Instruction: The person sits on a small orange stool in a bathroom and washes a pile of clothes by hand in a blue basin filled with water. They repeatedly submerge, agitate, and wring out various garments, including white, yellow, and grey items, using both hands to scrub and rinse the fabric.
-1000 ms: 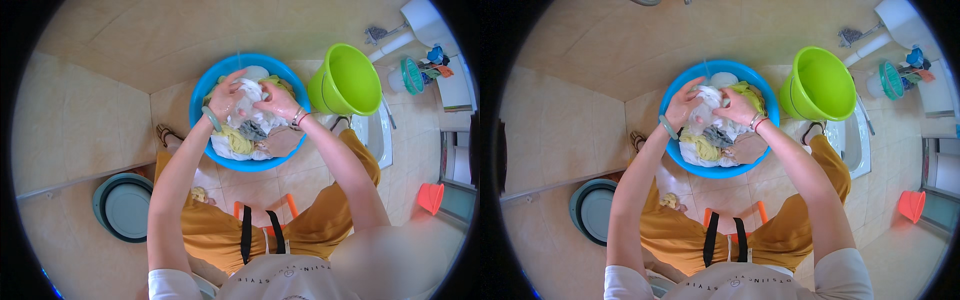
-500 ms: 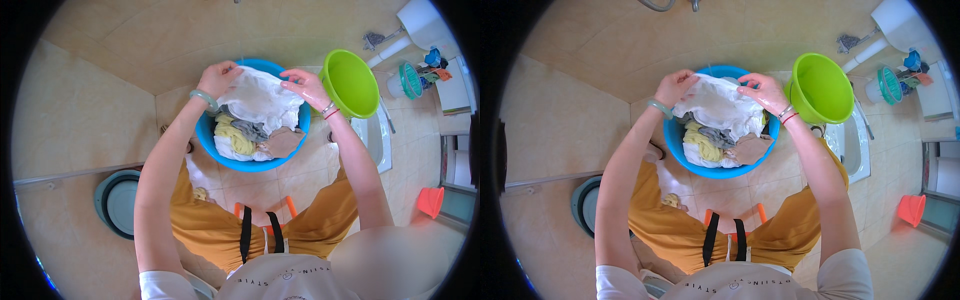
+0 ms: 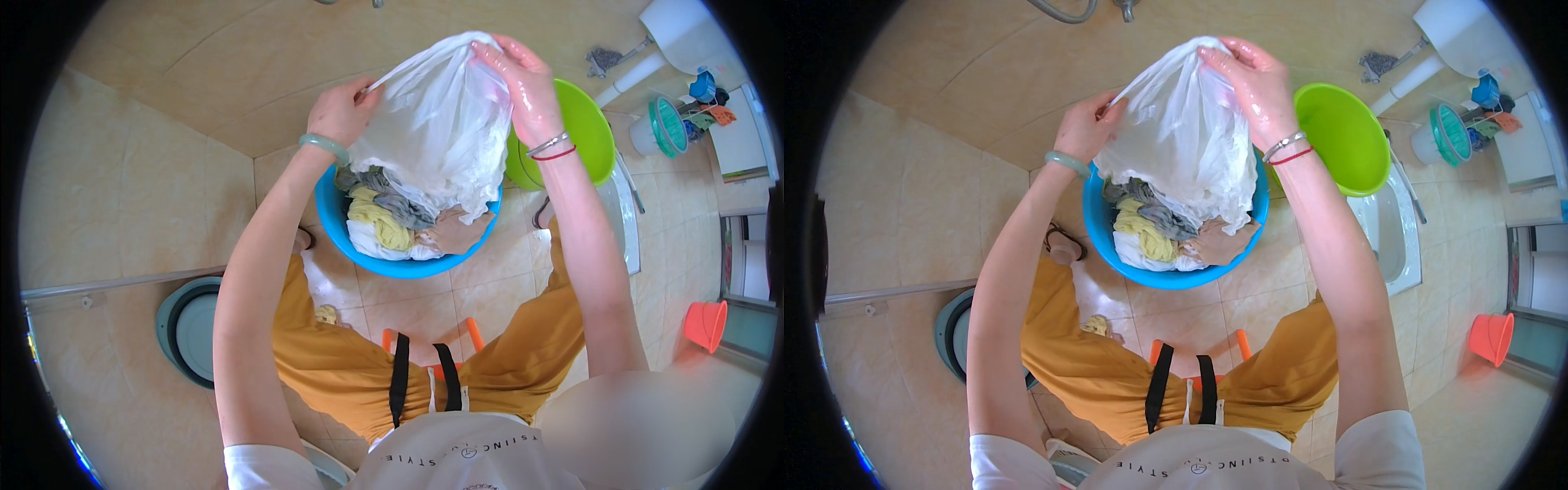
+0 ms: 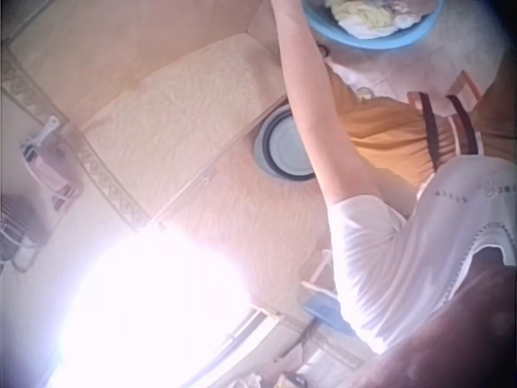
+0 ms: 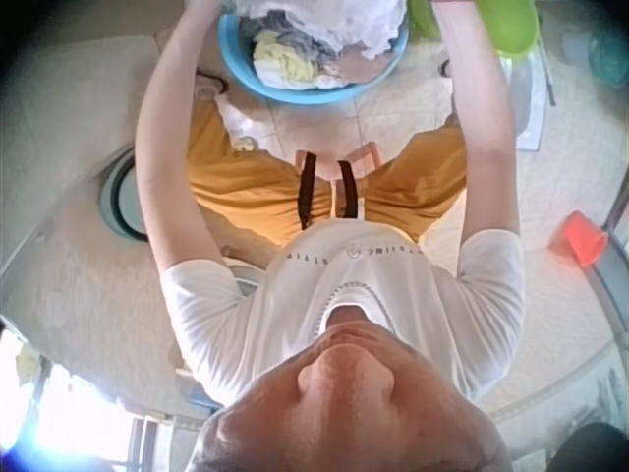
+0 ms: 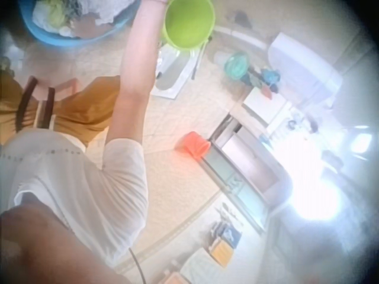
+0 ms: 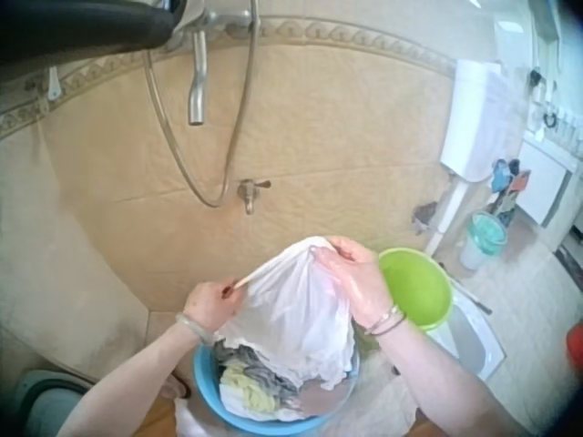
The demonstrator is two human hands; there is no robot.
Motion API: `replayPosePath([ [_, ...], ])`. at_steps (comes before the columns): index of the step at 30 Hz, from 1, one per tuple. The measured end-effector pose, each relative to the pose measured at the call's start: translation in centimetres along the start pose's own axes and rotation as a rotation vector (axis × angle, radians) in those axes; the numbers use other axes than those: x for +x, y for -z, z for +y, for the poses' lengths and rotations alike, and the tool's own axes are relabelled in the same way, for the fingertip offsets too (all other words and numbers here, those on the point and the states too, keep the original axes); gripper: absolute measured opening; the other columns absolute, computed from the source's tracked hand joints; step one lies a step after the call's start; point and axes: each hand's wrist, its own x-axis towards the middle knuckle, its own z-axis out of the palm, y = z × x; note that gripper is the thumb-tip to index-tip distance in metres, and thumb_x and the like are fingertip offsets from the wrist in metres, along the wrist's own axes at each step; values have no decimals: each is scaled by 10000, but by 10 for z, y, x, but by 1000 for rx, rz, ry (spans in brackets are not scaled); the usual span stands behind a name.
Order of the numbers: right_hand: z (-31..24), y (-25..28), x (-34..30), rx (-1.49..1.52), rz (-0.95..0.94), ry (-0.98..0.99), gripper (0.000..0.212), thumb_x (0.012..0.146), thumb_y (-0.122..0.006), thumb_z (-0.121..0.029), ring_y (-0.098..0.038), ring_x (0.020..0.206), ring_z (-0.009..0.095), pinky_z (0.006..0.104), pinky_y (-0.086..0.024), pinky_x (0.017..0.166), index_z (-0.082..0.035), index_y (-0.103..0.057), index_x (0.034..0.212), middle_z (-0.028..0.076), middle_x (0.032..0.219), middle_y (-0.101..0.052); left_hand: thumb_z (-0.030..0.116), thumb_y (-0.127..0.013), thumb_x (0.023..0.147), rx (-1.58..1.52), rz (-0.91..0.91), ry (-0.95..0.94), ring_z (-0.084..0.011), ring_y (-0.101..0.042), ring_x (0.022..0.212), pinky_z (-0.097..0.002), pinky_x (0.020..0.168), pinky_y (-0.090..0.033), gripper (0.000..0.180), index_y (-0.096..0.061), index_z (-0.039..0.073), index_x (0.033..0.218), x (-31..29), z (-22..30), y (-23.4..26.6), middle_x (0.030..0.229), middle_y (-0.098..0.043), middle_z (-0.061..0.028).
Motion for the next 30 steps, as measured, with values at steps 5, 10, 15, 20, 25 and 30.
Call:
replayPosePath([
  [5, -23, -8, 6, 175, -54, 98, 279, 881, -655, -156, -619, 842, 83, 219, -491, 671, -23, -625, 1124, 24, 991, -665, 372, -578, 890, 11, 59, 122, -137, -623, 733, -305, 681, -490, 379, -644, 66, 1104, -2, -19, -6, 774, -660, -87],
  [10, -60, -38, -10, 231, -84, 130, 227, 969, -487, -164, -603, 941, 149, 283, -464, 874, 7, -595, 1071, 61, 962, -640, 475, -563, 878, -392, -201, 523, -305, -613, 976, -421, 783, -513, 525, -539, 125, 1269, -17, -59, -36, 1188, -592, -136],
  [15, 7, -53, -72, -45, -403, -53, 385, 913, -623, -212, -626, 683, 81, 202, -492, 504, -60, -571, 1262, 62, 1024, -677, 519, -467, 929, -1175, -518, 562, -270, -526, 1153, -435, 944, -471, 591, -450, 96, 1343, -61, -43, -92, 1329, -494, -134],
  [20, 88, -31, -156, -183, -565, -239, 402, 919, -618, -267, -618, 882, 91, 282, -507, 776, -96, -565, 1280, 43, 1062, -672, 407, -411, 984, -1290, -486, 196, -192, -559, 1003, -313, 842, -484, 441, -505, 97, 1284, -53, -14, -95, 1198, -551, -71],
  [25, 174, 40, -140, -375, -49, -292, 349, 883, -626, -260, -628, 987, 232, 316, -471, 890, -62, -608, 1169, 117, 1076, -662, 479, -467, 941, -951, -300, 175, -173, -577, 932, -303, 759, -496, 478, -542, 101, 1223, -36, -94, -99, 1098, -593, -52],
  [30, 203, 78, -90, -845, 95, 98, 314, 849, -605, -206, -618, 988, 308, 370, -469, 877, -55, -614, 1125, 168, 1041, -659, 551, -476, 904, -1041, -248, 437, -192, -609, 905, -349, 637, -514, 544, -541, 127, 1239, -43, -19, -49, 1059, -628, -44],
])
